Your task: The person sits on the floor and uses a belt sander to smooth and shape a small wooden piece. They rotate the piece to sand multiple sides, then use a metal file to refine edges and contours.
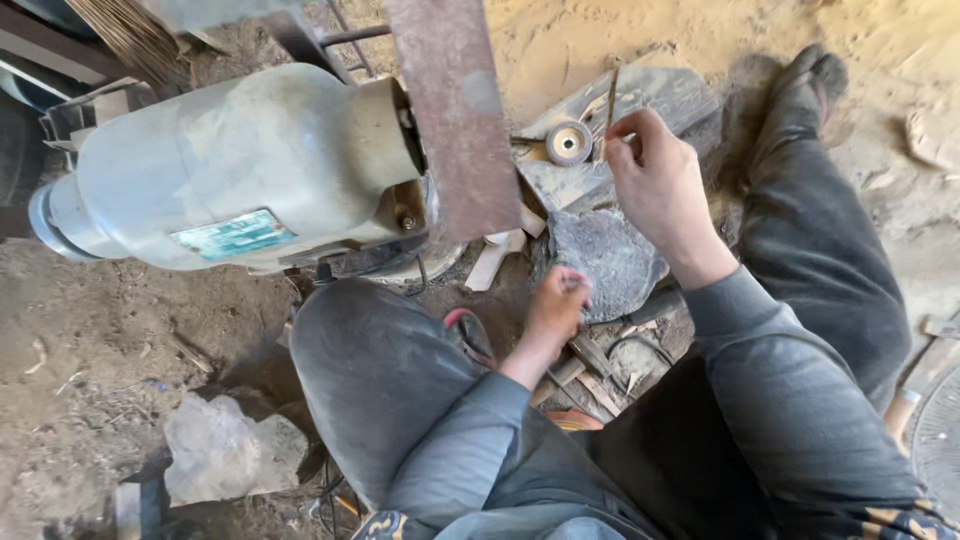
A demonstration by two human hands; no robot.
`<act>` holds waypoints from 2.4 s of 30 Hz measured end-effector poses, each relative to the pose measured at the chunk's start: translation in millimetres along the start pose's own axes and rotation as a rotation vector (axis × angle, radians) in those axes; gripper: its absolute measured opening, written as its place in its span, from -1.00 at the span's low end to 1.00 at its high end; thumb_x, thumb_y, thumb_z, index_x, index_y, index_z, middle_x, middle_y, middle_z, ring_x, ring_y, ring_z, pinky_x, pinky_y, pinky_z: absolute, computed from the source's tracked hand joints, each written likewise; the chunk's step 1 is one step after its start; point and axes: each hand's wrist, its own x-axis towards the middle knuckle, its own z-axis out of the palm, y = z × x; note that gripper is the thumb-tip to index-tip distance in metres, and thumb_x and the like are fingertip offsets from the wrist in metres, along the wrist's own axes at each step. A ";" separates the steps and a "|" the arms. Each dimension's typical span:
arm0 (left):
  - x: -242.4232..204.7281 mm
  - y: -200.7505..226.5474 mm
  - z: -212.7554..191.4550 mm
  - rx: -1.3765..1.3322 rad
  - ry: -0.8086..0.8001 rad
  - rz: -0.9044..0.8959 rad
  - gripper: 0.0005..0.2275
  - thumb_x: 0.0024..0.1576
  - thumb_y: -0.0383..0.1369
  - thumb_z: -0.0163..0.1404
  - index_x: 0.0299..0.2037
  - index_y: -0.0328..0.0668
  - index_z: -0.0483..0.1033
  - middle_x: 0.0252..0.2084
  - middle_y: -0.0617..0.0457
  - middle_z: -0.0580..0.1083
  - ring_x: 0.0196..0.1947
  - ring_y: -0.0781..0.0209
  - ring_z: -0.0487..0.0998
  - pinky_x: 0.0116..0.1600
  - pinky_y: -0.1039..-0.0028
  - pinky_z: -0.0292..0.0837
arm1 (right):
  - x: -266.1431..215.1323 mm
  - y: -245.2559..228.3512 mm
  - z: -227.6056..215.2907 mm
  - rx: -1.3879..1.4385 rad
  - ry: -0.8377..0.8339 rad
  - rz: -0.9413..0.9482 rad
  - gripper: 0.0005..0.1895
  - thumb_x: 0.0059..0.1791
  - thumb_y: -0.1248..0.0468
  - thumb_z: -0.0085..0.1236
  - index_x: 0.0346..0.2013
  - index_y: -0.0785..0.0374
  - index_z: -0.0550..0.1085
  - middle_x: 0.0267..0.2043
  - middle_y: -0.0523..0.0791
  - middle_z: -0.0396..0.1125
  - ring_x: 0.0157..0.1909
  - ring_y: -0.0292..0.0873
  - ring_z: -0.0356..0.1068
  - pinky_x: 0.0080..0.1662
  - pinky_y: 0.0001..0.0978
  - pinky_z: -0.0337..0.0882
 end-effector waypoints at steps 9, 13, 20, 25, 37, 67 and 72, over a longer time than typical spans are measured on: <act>122.6 -43.4 -60.7 0.976 0.812 0.485 -0.62 0.06 -0.32 0.12 -0.05 -0.50 0.39 -0.06 -0.29 0.43 -0.03 -0.15 0.41 0.01 0.13 0.42 | -18.4 -16.3 -67.7 -0.066 0.004 -0.180 -0.81 0.16 0.26 0.08 -0.07 0.37 0.44 -0.36 0.06 0.42 -0.38 0.02 0.45 -0.28 -0.14 0.39; 169.9 -51.9 -82.6 1.336 0.765 0.521 -0.64 0.12 -0.29 0.06 -0.01 -0.47 0.42 -0.12 -0.21 0.50 0.02 -0.18 0.41 0.05 0.05 0.40 | -25.5 -2.6 -82.3 -0.111 -0.027 -0.078 -0.79 0.17 0.22 0.05 -0.08 0.35 0.43 -0.38 0.04 0.42 -0.43 0.00 0.44 -0.34 -0.16 0.39; 149.2 8.2 -84.7 -0.212 0.273 0.114 -0.50 0.41 0.03 0.03 -0.24 -0.36 0.31 -0.35 0.03 0.28 -0.34 0.11 0.30 -0.34 0.22 0.36 | -22.6 1.4 -77.2 -0.126 0.010 -0.074 -0.77 0.15 0.19 0.02 -0.10 0.33 0.45 -0.27 0.07 0.45 -0.29 0.11 0.48 -0.23 -0.04 0.43; 58.7 77.2 -40.5 -0.831 -0.005 0.094 -0.57 0.24 -0.12 -0.28 -0.03 -0.36 0.48 -0.40 -0.01 0.49 -0.45 0.23 0.48 -0.46 0.46 0.37 | -19.5 1.0 -54.0 -0.101 0.096 -0.180 -0.70 0.17 0.17 -0.03 0.02 0.36 0.46 -0.08 0.14 0.44 -0.12 0.21 0.46 -0.12 0.01 0.44; -122.2 152.3 -0.8 -0.619 -0.235 0.396 -0.48 0.35 0.06 -0.33 0.08 -0.33 0.38 -0.30 -0.13 0.51 -0.35 0.09 0.57 -0.32 0.32 0.51 | -36.7 -24.8 -15.9 0.915 -0.085 0.137 -0.64 0.23 0.10 -0.18 0.19 0.29 0.30 -0.11 -0.10 0.34 -0.17 -0.27 0.39 -0.16 -0.39 0.48; -117.8 165.4 -3.1 0.181 0.297 0.804 -0.61 0.18 -0.23 0.18 0.05 -0.38 0.42 -0.28 -0.08 0.55 -0.34 0.22 0.63 -0.22 0.39 0.56 | 5.6 -59.5 29.3 1.236 -0.130 0.117 -0.53 0.24 0.04 -0.35 0.22 0.26 0.40 -0.44 -0.03 0.34 -0.48 -0.18 0.29 -0.37 -0.36 0.34; -121.3 163.7 -5.6 0.156 0.254 0.862 -0.55 0.19 -0.13 0.20 0.05 -0.37 0.40 -0.26 -0.04 0.56 -0.28 0.28 0.66 -0.19 0.44 0.60 | 5.9 -45.7 40.4 1.393 -0.187 0.353 -0.53 0.21 0.01 -0.31 0.14 0.26 0.42 -0.39 -0.03 0.34 -0.45 -0.17 0.26 -0.37 -0.35 0.31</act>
